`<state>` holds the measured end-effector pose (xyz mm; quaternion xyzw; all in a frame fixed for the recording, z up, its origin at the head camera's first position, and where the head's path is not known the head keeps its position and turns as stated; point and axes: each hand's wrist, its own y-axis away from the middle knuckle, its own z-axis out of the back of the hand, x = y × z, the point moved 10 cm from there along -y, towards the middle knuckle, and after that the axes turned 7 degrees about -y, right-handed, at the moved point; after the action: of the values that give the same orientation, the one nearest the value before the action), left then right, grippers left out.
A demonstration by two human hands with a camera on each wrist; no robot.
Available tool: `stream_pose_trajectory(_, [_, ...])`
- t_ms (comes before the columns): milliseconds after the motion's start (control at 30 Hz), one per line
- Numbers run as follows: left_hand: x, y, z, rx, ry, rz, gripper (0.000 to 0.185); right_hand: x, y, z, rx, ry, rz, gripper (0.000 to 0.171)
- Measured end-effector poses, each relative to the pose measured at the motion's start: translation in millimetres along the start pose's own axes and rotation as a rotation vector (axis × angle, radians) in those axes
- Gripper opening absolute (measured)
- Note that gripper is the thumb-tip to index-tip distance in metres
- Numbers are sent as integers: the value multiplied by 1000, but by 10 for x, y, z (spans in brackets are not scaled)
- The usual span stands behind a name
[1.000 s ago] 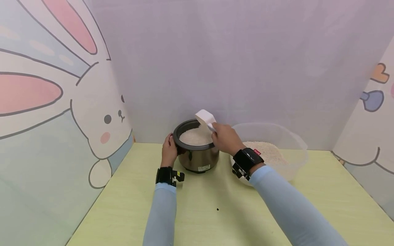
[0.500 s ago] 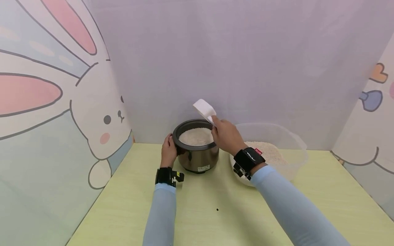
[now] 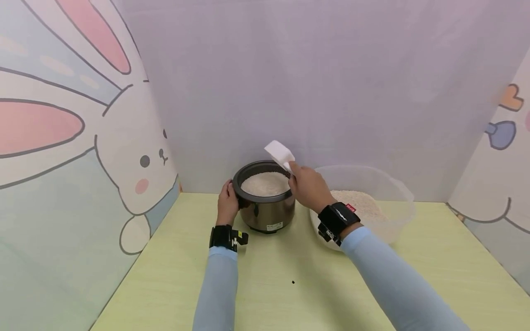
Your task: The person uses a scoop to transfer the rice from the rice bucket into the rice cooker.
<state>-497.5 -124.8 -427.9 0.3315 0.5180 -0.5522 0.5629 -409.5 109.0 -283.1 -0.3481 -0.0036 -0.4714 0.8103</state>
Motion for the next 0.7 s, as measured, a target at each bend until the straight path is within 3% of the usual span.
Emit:
stream_pose_trajectory(133, [-11, -11, 11, -8, -7, -24, 49, 84, -4, 149, -99, 1, 58, 45])
stream_pose_trajectory(400, [14, -24, 7, -7, -7, -23, 49, -11, 106, -87, 29, 3, 10, 46])
stream_pose_trajectory(700, [8, -32, 4, -2, -15, -27, 50, 138, 28, 91, -62, 14, 106, 45])
